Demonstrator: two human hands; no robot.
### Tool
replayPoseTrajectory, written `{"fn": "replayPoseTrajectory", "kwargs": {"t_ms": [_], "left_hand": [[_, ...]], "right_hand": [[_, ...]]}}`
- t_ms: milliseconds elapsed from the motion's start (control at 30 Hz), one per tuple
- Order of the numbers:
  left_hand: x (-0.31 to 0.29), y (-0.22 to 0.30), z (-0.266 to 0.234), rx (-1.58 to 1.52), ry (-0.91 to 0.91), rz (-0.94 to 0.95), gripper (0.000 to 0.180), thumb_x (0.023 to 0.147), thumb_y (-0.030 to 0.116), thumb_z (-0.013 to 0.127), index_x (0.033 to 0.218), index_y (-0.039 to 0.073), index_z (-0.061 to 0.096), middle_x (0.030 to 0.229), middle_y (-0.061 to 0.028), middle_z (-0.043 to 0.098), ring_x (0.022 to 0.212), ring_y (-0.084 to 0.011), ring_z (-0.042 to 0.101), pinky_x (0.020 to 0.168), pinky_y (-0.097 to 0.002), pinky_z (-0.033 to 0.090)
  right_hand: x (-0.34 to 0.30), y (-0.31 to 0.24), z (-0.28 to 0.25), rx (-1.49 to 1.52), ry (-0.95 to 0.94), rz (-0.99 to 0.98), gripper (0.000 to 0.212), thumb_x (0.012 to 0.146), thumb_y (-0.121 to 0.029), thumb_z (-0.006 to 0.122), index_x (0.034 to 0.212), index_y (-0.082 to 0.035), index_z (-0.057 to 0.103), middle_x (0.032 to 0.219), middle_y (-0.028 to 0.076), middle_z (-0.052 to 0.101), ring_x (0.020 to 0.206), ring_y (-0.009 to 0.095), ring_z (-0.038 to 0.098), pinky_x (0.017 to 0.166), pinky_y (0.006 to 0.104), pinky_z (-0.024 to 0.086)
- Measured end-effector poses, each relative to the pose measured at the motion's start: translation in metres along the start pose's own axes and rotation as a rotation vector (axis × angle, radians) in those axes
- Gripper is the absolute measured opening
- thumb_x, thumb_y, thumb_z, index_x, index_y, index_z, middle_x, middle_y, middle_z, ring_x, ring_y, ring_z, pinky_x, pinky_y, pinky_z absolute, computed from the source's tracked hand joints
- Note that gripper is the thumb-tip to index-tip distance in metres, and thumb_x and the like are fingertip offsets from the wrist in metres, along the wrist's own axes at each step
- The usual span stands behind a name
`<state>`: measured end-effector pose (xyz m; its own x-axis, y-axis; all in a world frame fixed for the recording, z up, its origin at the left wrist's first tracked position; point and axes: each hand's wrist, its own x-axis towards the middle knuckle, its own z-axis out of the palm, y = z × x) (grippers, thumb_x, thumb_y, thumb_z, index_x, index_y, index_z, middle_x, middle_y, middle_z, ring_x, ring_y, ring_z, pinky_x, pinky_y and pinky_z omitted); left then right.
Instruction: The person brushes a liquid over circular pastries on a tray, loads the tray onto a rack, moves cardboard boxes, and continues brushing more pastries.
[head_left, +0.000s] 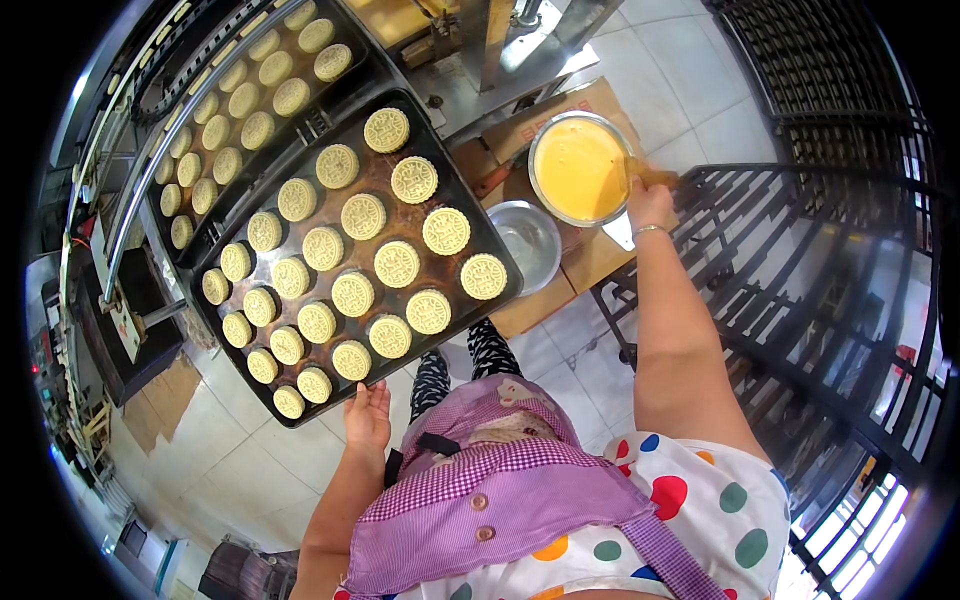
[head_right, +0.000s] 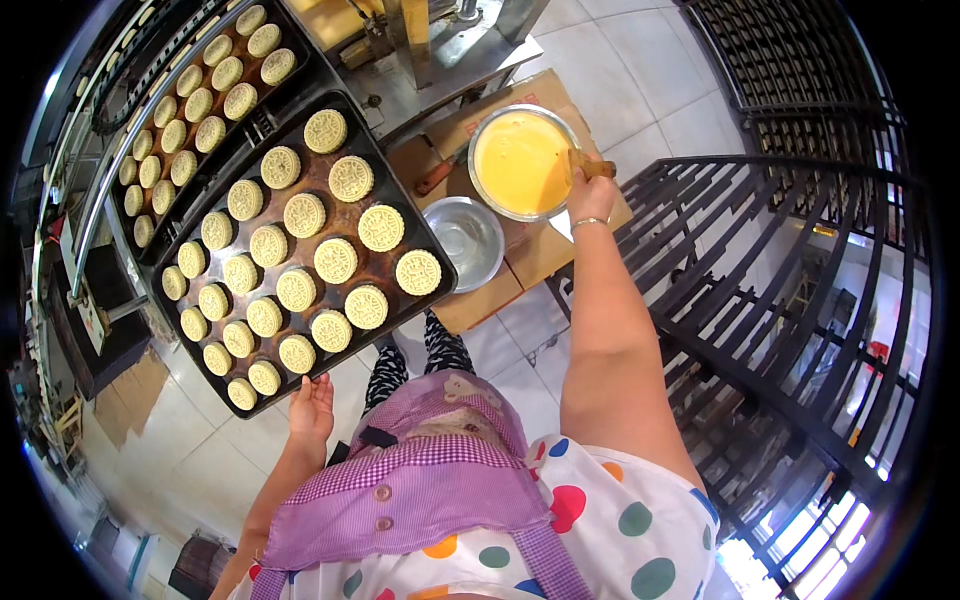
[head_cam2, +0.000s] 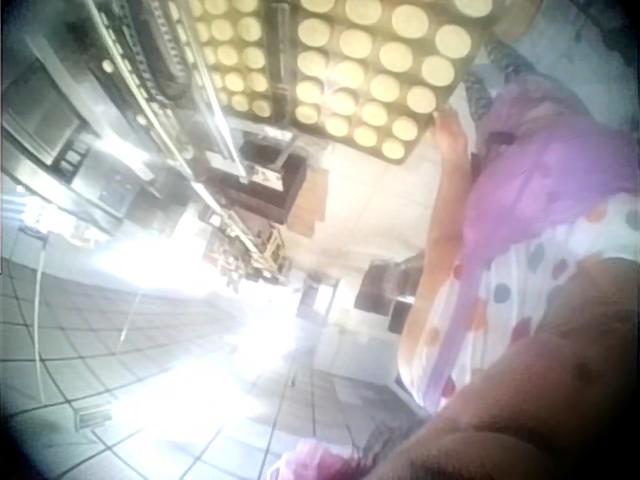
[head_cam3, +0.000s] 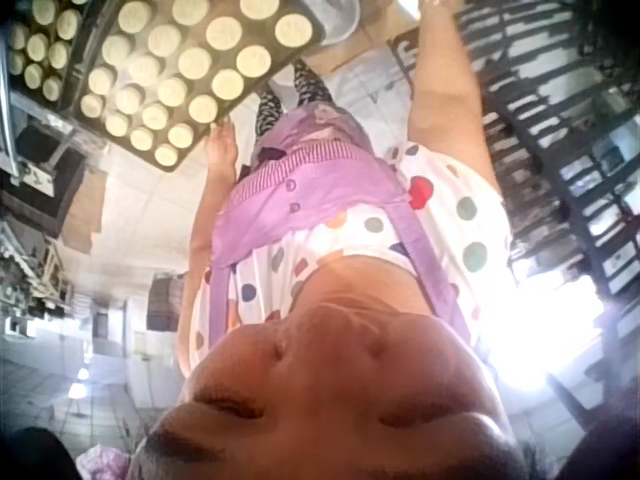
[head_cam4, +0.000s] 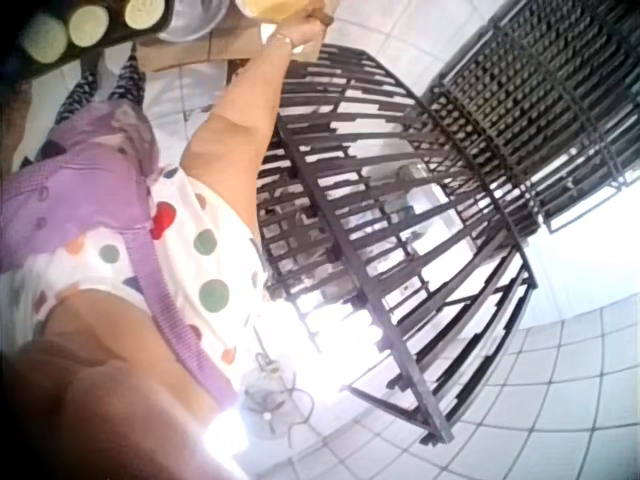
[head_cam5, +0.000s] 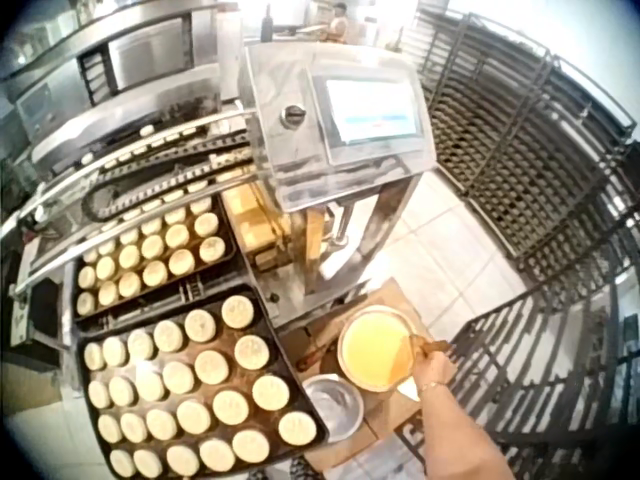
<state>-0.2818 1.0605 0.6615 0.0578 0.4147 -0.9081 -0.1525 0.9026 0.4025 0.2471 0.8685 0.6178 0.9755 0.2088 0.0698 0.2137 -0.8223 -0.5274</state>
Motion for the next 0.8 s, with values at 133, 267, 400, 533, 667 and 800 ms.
{"fn": "replayPoseTrajectory", "kwargs": {"t_ms": [133,267,400,533,667,800], "left_hand": [[-0.002,-0.001,0.001,0.007,0.040,-0.007,0.007,0.093,0.012,0.052,0.096,0.007,0.048,0.090,-0.0089,0.060,0.088,-0.0208,0.061,0.077,-0.0320,0.053],[-0.002,-0.002,0.002,-0.024,-0.017,0.023,0.007,0.093,0.011,0.051,0.096,0.006,0.047,0.092,-0.0095,0.059,0.089,-0.0214,0.061,0.078,-0.0324,0.052],[0.000,-0.007,0.002,-0.063,-0.005,0.052,0.010,0.093,0.009,0.052,0.101,0.006,0.048,0.094,-0.0092,0.060,0.088,-0.0227,0.061,0.078,-0.0339,0.052],[0.001,-0.010,-0.001,-0.061,0.033,0.030,0.010,0.093,0.008,0.051,0.102,0.006,0.048,0.092,-0.0104,0.061,0.085,-0.0222,0.062,0.075,-0.0334,0.053],[-0.001,-0.015,-0.002,-0.052,0.027,-0.020,0.009,0.093,0.009,0.051,0.100,0.004,0.048,0.090,-0.0120,0.061,0.083,-0.0233,0.062,0.071,-0.0341,0.054],[-0.008,-0.016,-0.007,-0.001,-0.003,-0.068,0.010,0.094,0.014,0.050,0.098,0.005,0.047,0.088,-0.0116,0.059,0.081,-0.0237,0.062,0.071,-0.0358,0.053]], "right_hand": [[-0.013,-0.001,0.008,0.442,-0.039,0.442,0.030,0.084,-0.005,0.060,0.114,0.000,0.055,0.094,0.012,0.063,0.076,0.021,0.064,0.062,0.0300,0.052],[-0.025,-0.009,0.010,1.118,-0.012,0.734,0.035,0.084,-0.005,0.061,0.118,0.000,0.053,0.097,0.012,0.061,0.077,0.021,0.063,0.057,0.0309,0.055],[-0.050,-0.019,0.021,0.868,-0.065,0.548,0.037,0.084,-0.005,0.061,0.119,0.000,0.052,0.095,0.011,0.060,0.078,0.022,0.063,0.058,0.0317,0.056],[-0.082,-0.026,0.023,0.285,-0.145,-0.002,0.038,0.082,-0.004,0.061,0.119,-0.001,0.055,0.100,0.015,0.064,0.082,0.022,0.064,0.072,0.0342,0.052],[-0.088,-0.042,-0.006,-0.108,-0.472,0.021,0.032,0.081,-0.003,0.060,0.113,-0.001,0.058,0.097,0.015,0.065,0.083,0.021,0.064,0.073,0.0328,0.050],[-0.086,-0.102,-0.038,0.565,-0.417,0.502,0.048,0.082,-0.001,0.057,0.128,-0.011,0.048,0.104,0.008,0.062,0.084,0.016,0.063,0.071,0.0297,0.053]]}}
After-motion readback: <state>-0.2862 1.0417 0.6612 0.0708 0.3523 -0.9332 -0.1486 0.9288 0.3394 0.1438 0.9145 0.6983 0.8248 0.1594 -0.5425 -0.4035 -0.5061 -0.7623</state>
